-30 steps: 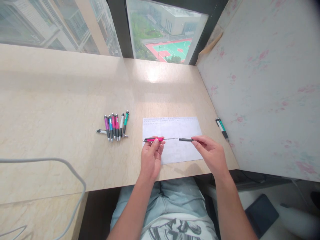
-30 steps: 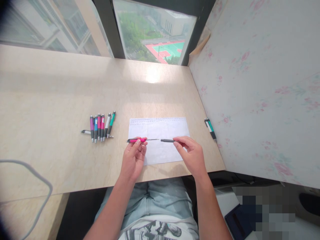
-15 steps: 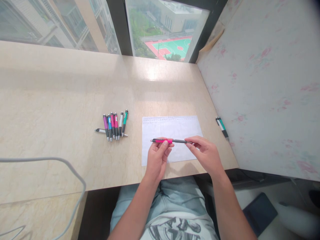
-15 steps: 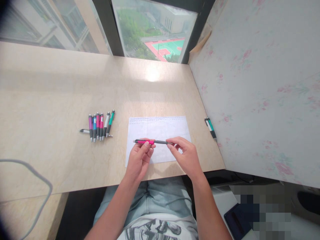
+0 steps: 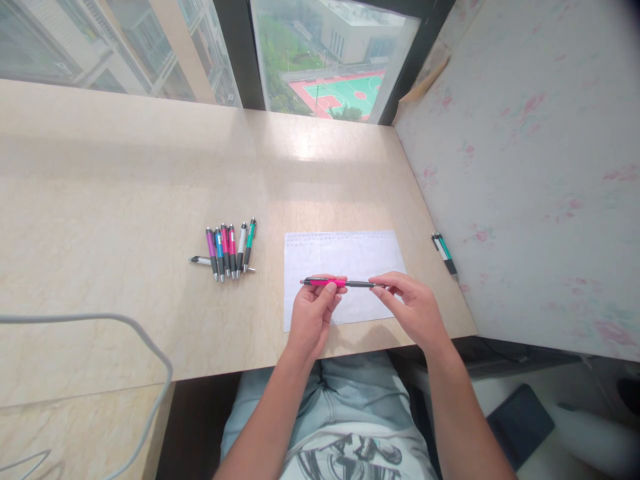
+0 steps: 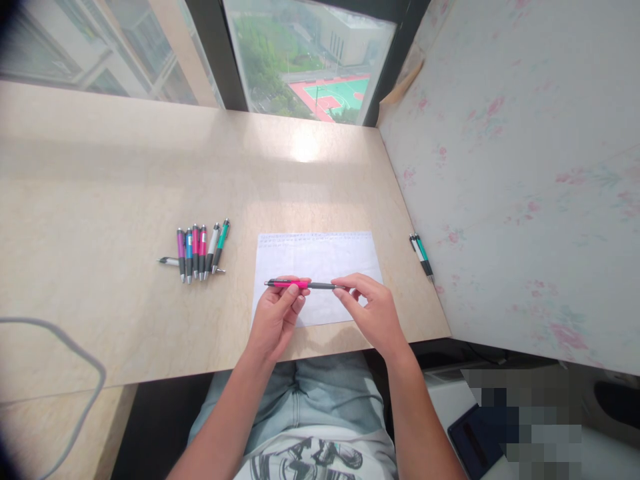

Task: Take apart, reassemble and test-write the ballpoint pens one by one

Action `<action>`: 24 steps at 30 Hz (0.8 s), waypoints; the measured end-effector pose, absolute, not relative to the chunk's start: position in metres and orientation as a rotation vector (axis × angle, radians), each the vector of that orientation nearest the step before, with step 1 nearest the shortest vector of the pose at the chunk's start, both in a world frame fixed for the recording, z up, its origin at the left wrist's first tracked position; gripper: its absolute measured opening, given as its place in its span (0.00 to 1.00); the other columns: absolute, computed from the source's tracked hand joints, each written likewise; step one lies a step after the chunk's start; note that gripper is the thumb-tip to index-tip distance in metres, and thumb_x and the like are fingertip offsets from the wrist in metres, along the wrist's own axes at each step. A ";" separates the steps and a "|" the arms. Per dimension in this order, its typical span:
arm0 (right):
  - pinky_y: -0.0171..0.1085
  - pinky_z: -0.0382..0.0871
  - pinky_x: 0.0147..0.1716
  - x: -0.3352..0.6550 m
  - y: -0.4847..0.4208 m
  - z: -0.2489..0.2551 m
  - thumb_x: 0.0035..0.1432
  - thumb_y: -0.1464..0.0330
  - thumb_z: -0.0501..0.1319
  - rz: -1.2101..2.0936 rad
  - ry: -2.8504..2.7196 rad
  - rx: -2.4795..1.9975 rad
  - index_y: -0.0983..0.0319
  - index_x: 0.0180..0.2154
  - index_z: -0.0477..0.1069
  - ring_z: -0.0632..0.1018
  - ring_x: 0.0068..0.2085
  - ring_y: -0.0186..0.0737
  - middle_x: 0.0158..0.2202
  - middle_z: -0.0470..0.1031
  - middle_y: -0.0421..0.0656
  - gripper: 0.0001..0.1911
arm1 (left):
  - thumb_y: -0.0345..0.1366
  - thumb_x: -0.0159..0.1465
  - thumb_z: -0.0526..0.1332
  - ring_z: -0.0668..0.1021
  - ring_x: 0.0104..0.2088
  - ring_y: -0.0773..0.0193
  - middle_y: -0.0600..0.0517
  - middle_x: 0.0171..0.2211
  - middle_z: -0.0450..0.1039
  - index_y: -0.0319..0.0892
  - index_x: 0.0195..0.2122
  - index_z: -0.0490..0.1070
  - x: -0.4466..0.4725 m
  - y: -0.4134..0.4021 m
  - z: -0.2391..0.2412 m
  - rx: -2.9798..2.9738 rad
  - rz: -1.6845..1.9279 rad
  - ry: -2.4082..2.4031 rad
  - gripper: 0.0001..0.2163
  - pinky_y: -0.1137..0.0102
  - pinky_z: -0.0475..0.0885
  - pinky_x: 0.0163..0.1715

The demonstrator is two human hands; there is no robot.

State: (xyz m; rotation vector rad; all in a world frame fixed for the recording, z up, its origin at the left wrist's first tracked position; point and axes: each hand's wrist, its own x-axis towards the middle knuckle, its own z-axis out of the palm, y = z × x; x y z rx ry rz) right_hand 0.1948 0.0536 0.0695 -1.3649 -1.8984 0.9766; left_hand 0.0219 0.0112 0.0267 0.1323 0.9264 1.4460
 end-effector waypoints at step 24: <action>0.36 0.67 0.33 0.191 0.055 0.066 0.65 0.60 0.55 1.021 -1.952 -1.298 0.59 0.35 0.72 0.76 0.35 0.39 0.34 0.76 0.42 0.13 | 0.36 0.55 0.71 0.79 0.32 0.70 0.49 0.36 0.80 0.39 0.38 0.76 0.022 0.012 0.024 0.133 1.484 0.975 0.11 0.77 0.74 0.34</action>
